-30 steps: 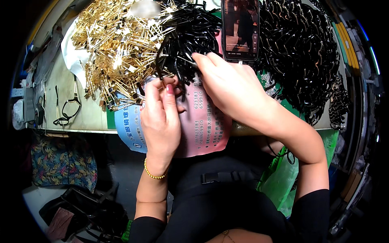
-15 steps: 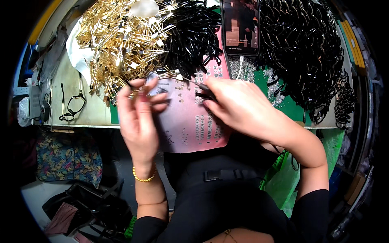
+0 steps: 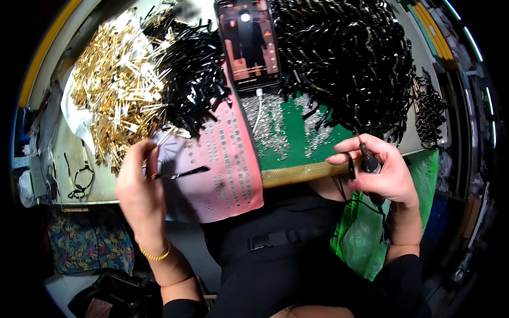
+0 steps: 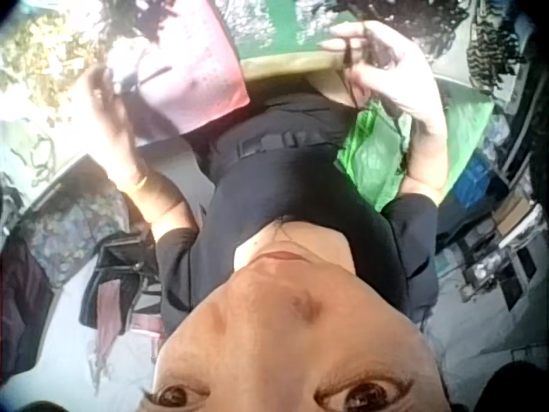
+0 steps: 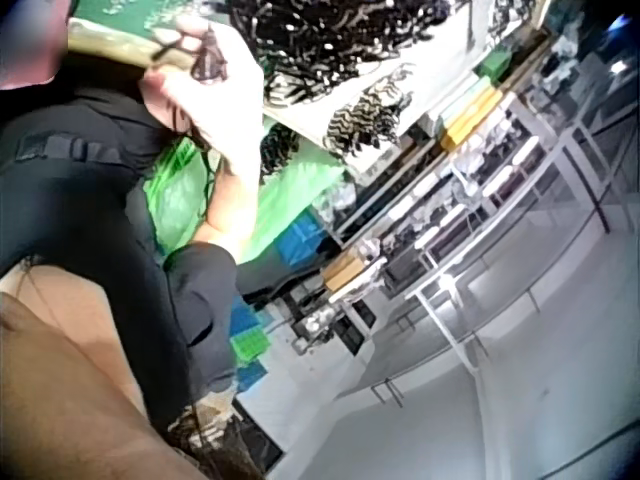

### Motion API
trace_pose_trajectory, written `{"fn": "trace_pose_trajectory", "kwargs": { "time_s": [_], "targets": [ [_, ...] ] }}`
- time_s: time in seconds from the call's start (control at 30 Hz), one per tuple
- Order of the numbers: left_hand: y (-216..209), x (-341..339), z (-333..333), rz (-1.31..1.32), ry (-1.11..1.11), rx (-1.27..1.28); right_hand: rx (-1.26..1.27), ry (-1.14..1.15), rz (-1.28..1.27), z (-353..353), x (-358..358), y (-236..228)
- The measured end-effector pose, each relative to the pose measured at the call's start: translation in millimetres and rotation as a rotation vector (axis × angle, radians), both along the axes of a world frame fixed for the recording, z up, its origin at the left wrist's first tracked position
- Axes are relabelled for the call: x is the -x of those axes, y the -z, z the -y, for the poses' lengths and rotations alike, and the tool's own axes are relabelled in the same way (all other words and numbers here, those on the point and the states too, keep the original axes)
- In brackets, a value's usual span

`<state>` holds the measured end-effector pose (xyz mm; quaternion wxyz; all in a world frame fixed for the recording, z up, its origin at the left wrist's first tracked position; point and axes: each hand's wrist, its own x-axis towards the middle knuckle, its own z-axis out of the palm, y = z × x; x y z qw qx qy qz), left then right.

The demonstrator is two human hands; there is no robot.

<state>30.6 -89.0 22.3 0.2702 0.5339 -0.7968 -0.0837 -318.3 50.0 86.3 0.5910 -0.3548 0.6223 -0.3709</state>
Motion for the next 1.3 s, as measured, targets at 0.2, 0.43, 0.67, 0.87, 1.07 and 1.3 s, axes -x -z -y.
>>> {"fn": "trace_pose_trajectory", "kwargs": {
  "time_s": [0.2, 0.43, 0.67, 0.87, 1.07, 1.3],
  "targets": [
    [-6, 26, -19, -0.098, 0.203, -0.239, 0.212, 0.109, -0.565, -23, 13, 51],
    [13, 53, -32, -0.185, 0.215, -0.146, 0.385, 0.028, -0.893, -16, 1, 50],
    [25, 76, -32, -0.207, 0.38, -0.102, 0.169, 0.063, -0.117, -4, -34, 31],
    [9, 91, -82, -0.562, 0.593, -0.658, 0.111, 0.134, 0.088, 11, -50, 25],
    [25, 100, -85, -0.642, 0.625, -0.669, 0.047, 0.186, 0.127, 8, -49, 31],
    [20, 106, -85, -0.574, 0.682, -0.613, 0.058, 0.118, 0.119, 5, -45, 29]
  ]
}}
